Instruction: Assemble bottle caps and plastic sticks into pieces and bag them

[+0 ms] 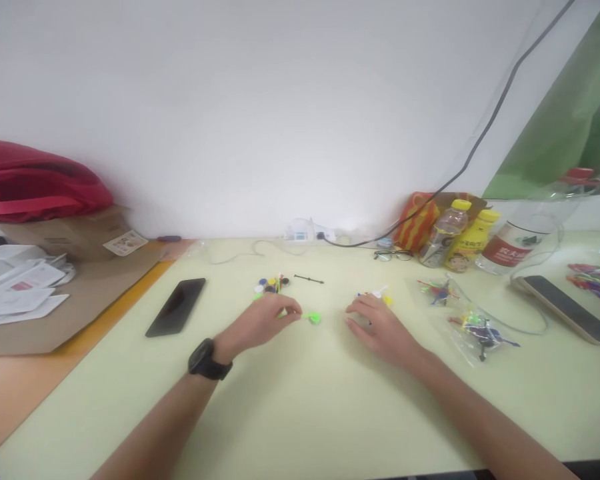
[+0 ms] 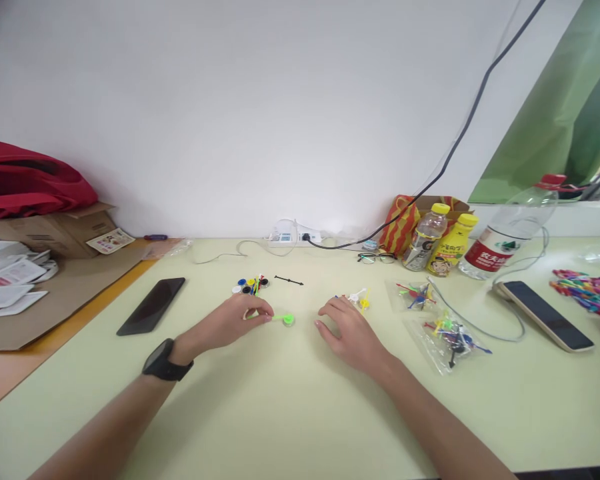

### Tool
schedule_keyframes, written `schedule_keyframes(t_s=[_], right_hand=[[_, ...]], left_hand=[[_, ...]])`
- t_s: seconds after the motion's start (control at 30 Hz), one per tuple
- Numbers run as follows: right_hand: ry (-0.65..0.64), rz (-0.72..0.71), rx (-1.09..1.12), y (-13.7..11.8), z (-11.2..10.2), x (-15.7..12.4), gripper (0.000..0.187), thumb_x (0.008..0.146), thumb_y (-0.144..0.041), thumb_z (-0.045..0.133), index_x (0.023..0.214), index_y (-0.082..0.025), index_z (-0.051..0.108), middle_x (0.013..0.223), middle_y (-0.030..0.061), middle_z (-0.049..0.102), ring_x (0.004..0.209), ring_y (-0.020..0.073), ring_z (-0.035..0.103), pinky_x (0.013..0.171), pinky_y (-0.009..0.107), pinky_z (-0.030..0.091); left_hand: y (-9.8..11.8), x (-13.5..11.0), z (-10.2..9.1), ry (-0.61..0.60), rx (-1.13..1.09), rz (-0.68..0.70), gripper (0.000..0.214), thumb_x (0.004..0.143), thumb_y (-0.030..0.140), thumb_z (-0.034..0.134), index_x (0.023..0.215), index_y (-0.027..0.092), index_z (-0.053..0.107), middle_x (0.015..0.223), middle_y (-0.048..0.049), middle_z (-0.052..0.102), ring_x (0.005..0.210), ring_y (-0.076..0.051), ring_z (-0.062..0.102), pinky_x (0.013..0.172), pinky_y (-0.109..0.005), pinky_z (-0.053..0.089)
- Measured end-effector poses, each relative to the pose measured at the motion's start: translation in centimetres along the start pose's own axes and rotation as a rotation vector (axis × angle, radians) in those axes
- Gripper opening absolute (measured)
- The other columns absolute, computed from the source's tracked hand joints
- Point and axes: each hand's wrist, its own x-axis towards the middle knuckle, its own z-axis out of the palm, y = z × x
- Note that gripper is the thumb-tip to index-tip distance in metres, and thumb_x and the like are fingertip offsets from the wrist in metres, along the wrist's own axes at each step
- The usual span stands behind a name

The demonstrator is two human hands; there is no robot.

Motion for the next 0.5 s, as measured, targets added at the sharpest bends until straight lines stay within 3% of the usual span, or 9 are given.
schedule_keyframes(t_s=[0.13,0.4,0.5], right_hand=[[-0.134,0.05,0.223,-1.9,0.7,-0.3,0.027,0.1,-0.028,0.057,0.126,-0.025,0.059,0.112,0.0087,0.065,0.088,0.0209,0.063,0.082,0.038,0.053],[-0.243,0.11,0.319,-2.1,2.0,-0.1,0.019,0.095,-0.022,0.061,0.113,-0.023,0.065,0.101,0.0051,0.066,0.086,0.0186,0.059,0.075,0.032,0.05],[-0.262,0.117,0.354,-2.0,1.8,-0.1,0.021,0.094,-0.024,0.064,0.115,-0.024,0.067,0.103,0.0057,0.067,0.09,0.0197,0.06,0.079,0.033,0.05]], left_hand=[[2.0,-0.8,1.4,-0.015,-0.048,0.071,0.024,0.101,0.035,0.052,0.098,0.026,0.075,0.096,-0.0029,0.077,0.087,-0.021,0.067,0.072,-0.029,0.047],[1.8,-1.1,1.8,0.02,-0.13,0.068,0.021,0.099,0.033,0.057,0.113,0.028,0.073,0.101,-0.0013,0.076,0.092,-0.019,0.068,0.077,-0.029,0.049],[1.5,-0.9,1.6,0.022,-0.186,0.048,0.018,0.098,0.035,0.061,0.105,0.026,0.075,0.101,-0.001,0.076,0.089,-0.019,0.066,0.076,-0.029,0.049]])
